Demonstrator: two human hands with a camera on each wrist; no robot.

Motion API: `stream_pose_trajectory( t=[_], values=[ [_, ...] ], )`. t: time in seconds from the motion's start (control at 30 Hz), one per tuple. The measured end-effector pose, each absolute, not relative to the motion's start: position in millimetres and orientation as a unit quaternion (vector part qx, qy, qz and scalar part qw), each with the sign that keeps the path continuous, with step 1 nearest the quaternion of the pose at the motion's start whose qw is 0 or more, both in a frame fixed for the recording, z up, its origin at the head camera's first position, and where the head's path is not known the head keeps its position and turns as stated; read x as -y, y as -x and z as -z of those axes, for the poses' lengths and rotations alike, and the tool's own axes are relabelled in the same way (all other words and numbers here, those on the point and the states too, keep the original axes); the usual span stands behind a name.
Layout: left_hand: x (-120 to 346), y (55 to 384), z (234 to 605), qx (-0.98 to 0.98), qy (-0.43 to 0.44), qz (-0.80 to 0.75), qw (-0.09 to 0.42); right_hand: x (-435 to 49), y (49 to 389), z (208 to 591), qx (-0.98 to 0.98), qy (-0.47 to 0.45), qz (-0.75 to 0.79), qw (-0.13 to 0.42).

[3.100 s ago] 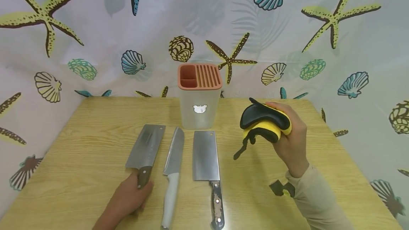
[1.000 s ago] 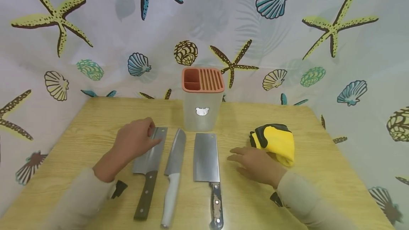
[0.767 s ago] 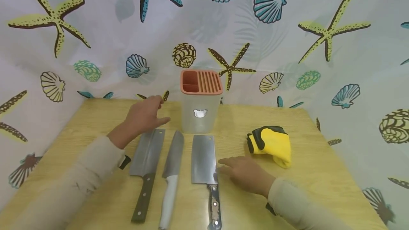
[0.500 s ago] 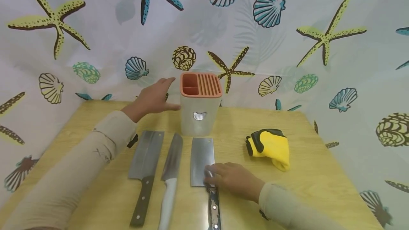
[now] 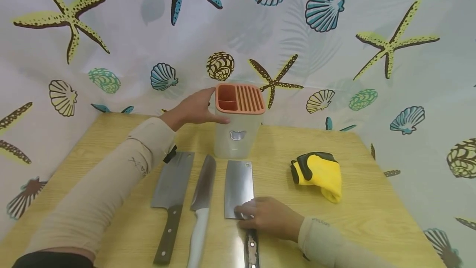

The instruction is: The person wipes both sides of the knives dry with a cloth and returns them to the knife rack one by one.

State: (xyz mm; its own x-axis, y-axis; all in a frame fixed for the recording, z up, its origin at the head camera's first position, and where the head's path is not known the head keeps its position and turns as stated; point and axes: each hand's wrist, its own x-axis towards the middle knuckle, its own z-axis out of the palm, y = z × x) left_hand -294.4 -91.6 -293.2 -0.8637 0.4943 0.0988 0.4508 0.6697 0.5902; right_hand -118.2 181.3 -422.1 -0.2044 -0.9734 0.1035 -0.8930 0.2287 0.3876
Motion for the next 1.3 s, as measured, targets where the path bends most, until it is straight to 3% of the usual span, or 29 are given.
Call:
stream_pose_trajectory(
  t=[0.3, 0.63, 0.93, 1.1, 1.3],
  values=[
    [87.2, 300.0, 291.1, -0.888, -0.306, -0.339, 0.047, -180.8, 114.2, 416.9, 0.721, -0.647, 0.137, 0.204],
    [86.1, 300.3, 292.5, -0.879, -0.305, -0.359, 0.073, -194.2, 104.8, 408.2, 0.730, -0.655, 0.097, 0.171],
    [89.6, 301.6, 293.5, -0.879, -0.299, -0.367, 0.061, -212.2, 101.8, 367.0, 0.754, -0.609, -0.128, 0.209],
    [90.6, 300.0, 297.2, -0.874, -0.287, -0.386, 0.065, -224.8, 102.9, 339.4, 0.757, -0.535, -0.328, 0.180],
    [88.6, 299.0, 296.4, -0.875, -0.288, -0.383, 0.067, -242.4, 115.6, 280.0, 0.697, -0.488, -0.477, 0.220]
  ],
)
